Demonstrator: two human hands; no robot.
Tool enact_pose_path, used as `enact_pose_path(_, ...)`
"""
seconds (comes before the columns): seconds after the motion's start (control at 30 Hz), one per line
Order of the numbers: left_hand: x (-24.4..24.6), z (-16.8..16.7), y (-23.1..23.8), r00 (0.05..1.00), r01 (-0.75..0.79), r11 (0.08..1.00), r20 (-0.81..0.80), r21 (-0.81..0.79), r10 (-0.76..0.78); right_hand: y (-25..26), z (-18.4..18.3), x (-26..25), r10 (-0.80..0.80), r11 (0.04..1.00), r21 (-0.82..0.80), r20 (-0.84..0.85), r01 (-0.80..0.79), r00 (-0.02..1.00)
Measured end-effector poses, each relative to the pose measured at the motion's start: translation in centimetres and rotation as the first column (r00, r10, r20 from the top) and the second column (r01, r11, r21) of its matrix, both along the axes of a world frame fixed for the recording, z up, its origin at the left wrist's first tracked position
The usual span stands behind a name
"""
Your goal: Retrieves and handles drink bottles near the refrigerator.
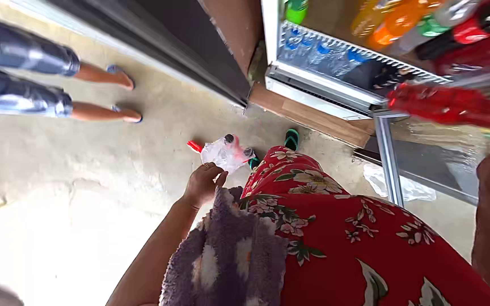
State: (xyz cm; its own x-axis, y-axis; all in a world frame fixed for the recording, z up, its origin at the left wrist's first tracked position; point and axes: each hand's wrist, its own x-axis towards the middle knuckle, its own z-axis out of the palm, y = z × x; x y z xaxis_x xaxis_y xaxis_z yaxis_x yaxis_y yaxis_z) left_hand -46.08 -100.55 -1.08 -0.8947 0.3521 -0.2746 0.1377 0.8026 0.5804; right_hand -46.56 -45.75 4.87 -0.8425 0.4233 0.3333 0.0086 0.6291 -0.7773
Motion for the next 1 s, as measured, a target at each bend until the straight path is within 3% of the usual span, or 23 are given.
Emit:
enact_pose_path(0.07,3.0,-1.6,-2.9,0.994,-0.100,0.994,-0.050,-0.050,0.098,-4.6,-0.8,-1.8,0.193,0.954,0.192,0.201,-0.231,0.961)
enact_pose_path(0.1,4.5,-2.0,-4.2,0.986,-0.163,0.983,-0.035,-0.090,0.160,-7.4,-1.6,-2.9,0.303,0.920,0.177,0.250,-0.351,0.920)
enact_pose_path(0.17,7.5,-1.8,-6.7,0.948,-0.306,0.935,0.035,-0.177,0.317,-12.5,-4.8,-4.5,0.520,0.846,-0.011,0.239,-0.533,0.820)
enact_pose_path(0.27,12.9,-1.1,-10.1,0.835,-0.492,0.824,0.115,-0.282,0.538,-20.3,-8.9,-6.0,0.718,0.682,-0.383,0.186,-0.623,0.671)
enact_pose_path(0.37,18.2,0.3,-11.6,0.625,-0.639,0.669,0.251,-0.380,0.739,-27.8,-9.5,-7.6,0.840,0.526,-0.525,0.196,-0.669,0.506)
enact_pose_path(0.5,23.6,1.5,-12.2,0.373,-0.807,0.430,0.215,-0.404,0.903,-37.4,-8.5,-8.6,0.922,0.373,-0.504,0.293,-0.779,0.252)
enact_pose_path(0.6,25.7,1.7,-12.7,0.093,-0.900,0.180,0.229,-0.398,0.969,-45.1,-8.7,-7.4,0.953,0.129,-0.500,0.300,-0.856,-0.031)
enact_pose_path(0.67,27.1,1.5,-13.3,-0.018,-0.925,0.090,0.281,-0.369,0.960,-51.1,-8.3,-4.4,0.927,-0.067,-0.532,0.280,-0.844,-0.249)
enact_pose_path(0.8,30.3,1.2,-16.0,-0.001,-0.974,0.084,0.375,-0.210,0.927,-64.7,-7.0,6.6,0.776,-0.493,-0.564,0.059,-0.663,-0.628)
enact_pose_path(0.9,35.3,0.7,-21.2,-0.002,-0.992,0.050,0.408,-0.116,0.913,-74.8,-5.6,16.9,0.643,-0.607,-0.627,-0.026,-0.489,-0.766)
enact_pose_path(1.0,44.0,-0.8,-28.5,-0.112,-0.991,-0.131,0.403,0.021,0.908,-84.7,-5.6,27.3,0.546,-0.604,-0.683,0.020,-0.410,-0.837)
